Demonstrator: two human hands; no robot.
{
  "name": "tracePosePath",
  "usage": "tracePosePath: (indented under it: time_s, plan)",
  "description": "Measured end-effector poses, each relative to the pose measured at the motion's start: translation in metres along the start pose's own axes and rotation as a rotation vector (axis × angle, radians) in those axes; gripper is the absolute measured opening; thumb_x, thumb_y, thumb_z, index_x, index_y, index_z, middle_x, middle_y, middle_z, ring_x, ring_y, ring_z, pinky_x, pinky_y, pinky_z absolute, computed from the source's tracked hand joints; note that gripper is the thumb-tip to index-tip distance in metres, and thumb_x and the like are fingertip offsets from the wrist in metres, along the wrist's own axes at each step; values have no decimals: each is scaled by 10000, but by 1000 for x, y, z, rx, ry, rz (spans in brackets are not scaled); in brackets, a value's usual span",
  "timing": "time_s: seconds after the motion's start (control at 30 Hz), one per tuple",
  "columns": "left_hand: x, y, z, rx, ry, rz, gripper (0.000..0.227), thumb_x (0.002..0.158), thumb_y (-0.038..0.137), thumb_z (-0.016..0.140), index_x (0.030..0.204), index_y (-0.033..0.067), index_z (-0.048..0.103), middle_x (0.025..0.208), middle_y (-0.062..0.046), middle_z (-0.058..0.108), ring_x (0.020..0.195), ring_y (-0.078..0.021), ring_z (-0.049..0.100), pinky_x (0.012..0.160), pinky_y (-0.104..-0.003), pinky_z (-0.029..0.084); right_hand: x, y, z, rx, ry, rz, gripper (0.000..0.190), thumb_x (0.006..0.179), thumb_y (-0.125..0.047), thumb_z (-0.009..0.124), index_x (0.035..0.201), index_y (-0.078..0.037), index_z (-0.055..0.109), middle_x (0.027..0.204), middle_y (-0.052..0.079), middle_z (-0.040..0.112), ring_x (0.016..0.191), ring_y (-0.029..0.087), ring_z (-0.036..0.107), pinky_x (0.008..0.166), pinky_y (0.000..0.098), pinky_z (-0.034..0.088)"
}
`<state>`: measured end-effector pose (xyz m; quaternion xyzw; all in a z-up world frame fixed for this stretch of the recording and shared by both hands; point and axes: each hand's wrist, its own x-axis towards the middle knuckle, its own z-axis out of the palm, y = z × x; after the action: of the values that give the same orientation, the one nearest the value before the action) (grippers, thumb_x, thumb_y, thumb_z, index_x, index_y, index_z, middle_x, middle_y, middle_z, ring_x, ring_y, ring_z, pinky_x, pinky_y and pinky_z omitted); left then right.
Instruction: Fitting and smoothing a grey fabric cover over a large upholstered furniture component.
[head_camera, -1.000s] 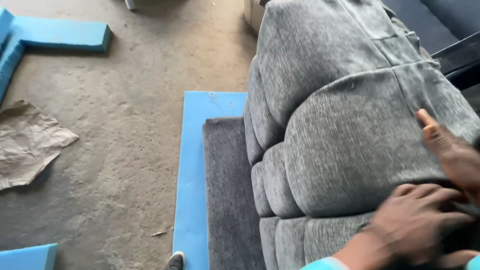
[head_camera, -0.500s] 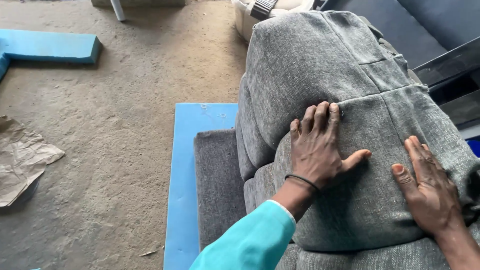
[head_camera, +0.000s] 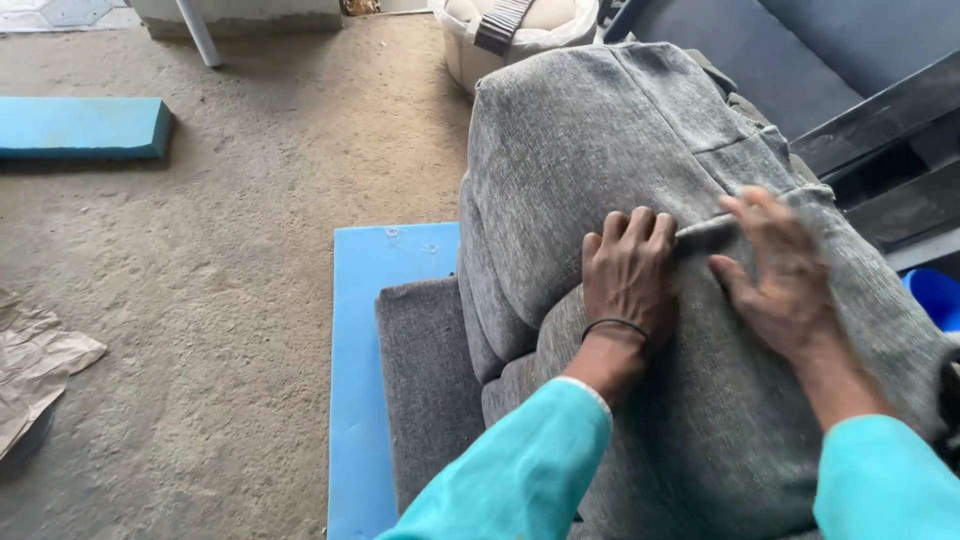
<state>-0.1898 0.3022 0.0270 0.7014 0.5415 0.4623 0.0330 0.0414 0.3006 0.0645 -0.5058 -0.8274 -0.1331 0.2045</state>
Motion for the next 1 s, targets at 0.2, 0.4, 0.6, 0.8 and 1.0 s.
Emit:
tracePosePath:
  time_s: [0.2,0.4,0.6,0.8,1.0]
  plan:
    - [-1,-5,11,-134,101,3,162,1165,254,621,1274,174,710,1272,-49,811,1471,-343,738,1098,-518,514,30,-42,1,260,19,49,254,1287,-164,690,1390,-56,896,1511,181,857,1455,385,775,1287,523,578]
    - [14,-6,19,-192,-8,-96,264,1243,388,559,1125,179,668,1099,-101,806,1067,-364,708,993,-539,484,30,-24,22,183,61,72,184,1308,-141,698,1304,-26,841,1312,133,881,1287,373,783,1174,513,579]
    - [17,-16,17,-280,-69,-36,446,1261,545,454,1141,214,727,1094,-29,855,1086,-356,745,1009,-540,455,30,-11,34,144,32,119,268,1287,-170,594,1140,-21,760,1147,159,810,1201,417,715,1129,575,564]
    - [9,-14,7,-215,-11,113,321,1211,456,679,1056,185,752,1027,-59,845,1065,-375,754,963,-561,473,17,-16,24,54,146,178,230,1239,-110,791,1023,-39,760,1139,104,830,1152,374,741,1122,523,567]
    - [6,2,2,-178,-89,124,332,1248,254,644,1040,72,828,1034,-189,841,993,-436,744,937,-568,538,14,-18,27,-82,183,212,191,1318,-64,857,1171,32,931,1287,161,931,1255,387,814,1175,507,625]
